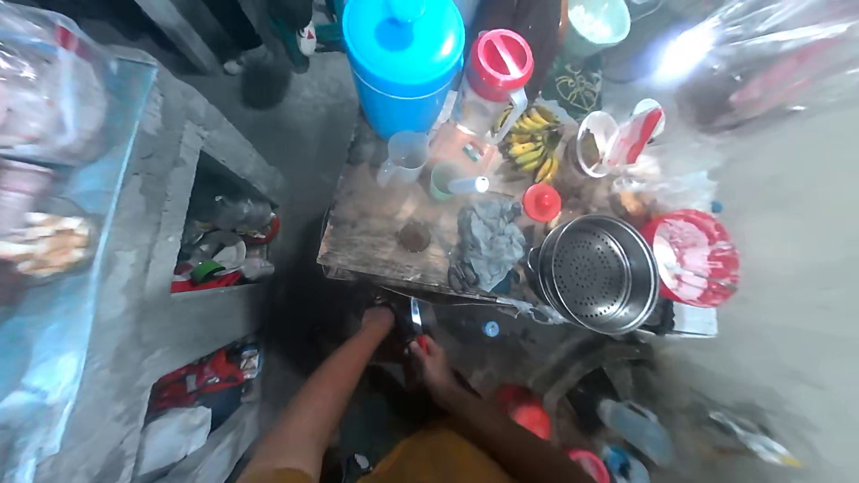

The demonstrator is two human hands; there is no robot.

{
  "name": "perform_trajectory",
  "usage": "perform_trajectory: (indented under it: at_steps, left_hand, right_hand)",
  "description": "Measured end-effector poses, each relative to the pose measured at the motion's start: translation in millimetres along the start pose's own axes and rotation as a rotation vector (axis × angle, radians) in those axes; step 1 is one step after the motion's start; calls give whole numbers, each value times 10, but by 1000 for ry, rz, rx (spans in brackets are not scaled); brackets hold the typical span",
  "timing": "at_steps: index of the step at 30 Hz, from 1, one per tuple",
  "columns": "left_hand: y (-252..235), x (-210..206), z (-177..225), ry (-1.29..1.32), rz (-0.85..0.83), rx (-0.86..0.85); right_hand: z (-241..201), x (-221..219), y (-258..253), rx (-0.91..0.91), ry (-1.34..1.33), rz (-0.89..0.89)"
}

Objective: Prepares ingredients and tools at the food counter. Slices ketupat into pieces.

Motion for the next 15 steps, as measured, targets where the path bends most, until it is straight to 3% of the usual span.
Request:
perform_trajectory:
  at_steps: [4, 9, 12, 15]
  left_hand:
    - [-273, -86, 38, -121, -58, 123]
    - [-370, -236, 33, 55, 28, 190]
    - [-98, -154, 34, 53, 38, 139]
    - [68, -89, 9, 115, 82, 51]
  right_hand:
    - [-66, -3, 159, 30, 13, -104]
    - [39, 108, 95, -65, 19, -99]
    - [79, 168, 12, -41, 53, -83]
    - [-32, 241, -36, 47, 280, -67]
Point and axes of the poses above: each hand's wrist, its own y-axis away from the middle knuckle, its own x-axis out of the back of the hand, z = x × y, the point moved 4 cm from there along -y, towards the middle knuckle, and after that the axes turned 9 degrees about x, right-handed, at the moved point
